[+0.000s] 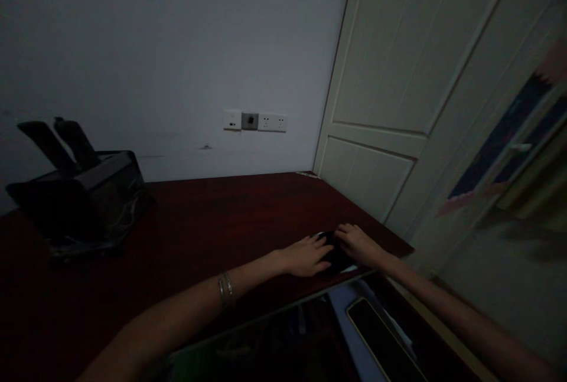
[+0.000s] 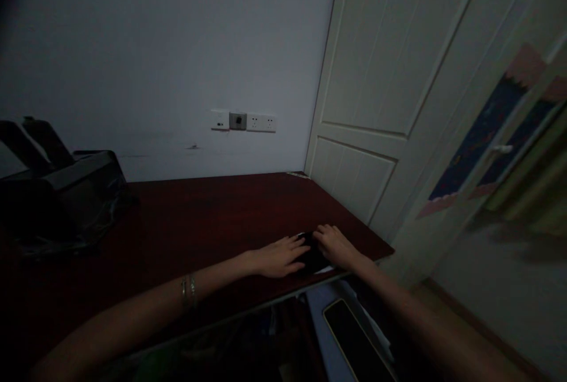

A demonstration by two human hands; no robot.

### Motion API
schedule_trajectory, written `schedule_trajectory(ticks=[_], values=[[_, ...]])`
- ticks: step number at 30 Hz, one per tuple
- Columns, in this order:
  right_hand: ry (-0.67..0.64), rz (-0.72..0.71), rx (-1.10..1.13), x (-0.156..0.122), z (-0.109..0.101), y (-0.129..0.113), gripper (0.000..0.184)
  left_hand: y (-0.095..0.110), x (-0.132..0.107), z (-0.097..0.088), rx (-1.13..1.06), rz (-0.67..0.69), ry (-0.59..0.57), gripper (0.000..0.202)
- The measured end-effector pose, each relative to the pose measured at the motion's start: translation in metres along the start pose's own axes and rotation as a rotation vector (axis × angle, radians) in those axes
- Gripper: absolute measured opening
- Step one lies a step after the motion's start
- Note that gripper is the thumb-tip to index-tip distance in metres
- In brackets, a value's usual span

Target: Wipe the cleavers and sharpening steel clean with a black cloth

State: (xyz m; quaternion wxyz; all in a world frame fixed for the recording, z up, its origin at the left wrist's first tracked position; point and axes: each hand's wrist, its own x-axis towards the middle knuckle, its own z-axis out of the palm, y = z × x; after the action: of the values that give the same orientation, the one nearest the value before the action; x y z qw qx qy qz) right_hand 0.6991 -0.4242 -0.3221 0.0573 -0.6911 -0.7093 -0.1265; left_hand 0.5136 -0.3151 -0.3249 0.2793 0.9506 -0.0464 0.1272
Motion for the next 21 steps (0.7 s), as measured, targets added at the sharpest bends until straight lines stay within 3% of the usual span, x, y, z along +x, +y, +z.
schedule_trajectory(ticks=[2,5,11,16,21], values=[[-0.018,0.0,0.048,0.012,-0.019,-0.001,0.019,0.006,-0.002,-0.021,-0.132,-0.017,0.1,0.043],[0.027,-0.029,0.268,0.041,-0.053,-0.009,0.024,0.018,-0.009,-0.072,-0.137,0.04,0.284,0.044],[0.212,-0.076,0.805,0.124,-0.111,-0.049,0.028,0.036,-0.05,-0.216,0.418,0.055,0.47,0.051],[0.178,-0.088,1.167,0.202,-0.133,-0.109,0.036,0.044,-0.126,-0.328,0.995,-0.091,0.589,0.081],[0.022,-0.117,1.349,0.273,-0.118,-0.187,0.049,0.044,-0.229,-0.406,1.221,-0.367,0.753,0.095]])
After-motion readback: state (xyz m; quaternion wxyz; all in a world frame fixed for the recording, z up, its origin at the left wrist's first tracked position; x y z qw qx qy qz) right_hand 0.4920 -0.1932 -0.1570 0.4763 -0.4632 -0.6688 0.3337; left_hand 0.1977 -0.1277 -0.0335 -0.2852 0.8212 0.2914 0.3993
